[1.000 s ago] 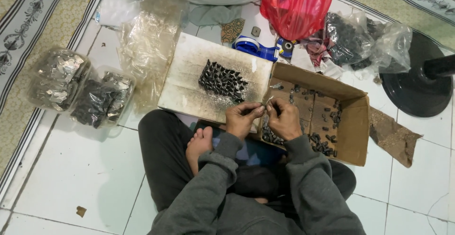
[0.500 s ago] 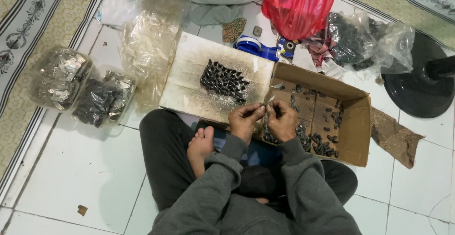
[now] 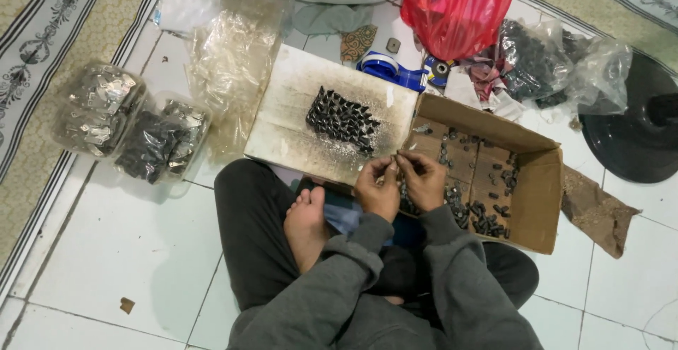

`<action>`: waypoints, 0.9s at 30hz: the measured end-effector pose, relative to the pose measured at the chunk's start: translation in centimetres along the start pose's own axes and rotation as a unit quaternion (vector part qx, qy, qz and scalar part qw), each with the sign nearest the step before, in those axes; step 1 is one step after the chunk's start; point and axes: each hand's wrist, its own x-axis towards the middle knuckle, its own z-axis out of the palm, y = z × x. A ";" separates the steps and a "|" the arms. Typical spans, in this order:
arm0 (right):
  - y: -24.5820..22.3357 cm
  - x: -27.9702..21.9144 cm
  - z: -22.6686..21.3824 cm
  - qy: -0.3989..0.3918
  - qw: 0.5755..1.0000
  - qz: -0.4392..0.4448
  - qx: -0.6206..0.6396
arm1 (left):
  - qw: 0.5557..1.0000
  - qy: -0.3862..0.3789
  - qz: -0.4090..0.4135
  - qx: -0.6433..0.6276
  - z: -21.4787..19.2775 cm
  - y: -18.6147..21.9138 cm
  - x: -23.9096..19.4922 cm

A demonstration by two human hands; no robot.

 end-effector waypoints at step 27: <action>1.8 5.9 0.9 -0.084 0.996 0.005 -0.002 | 0.995 -0.089 0.023 0.023 0.4 3.6 0.3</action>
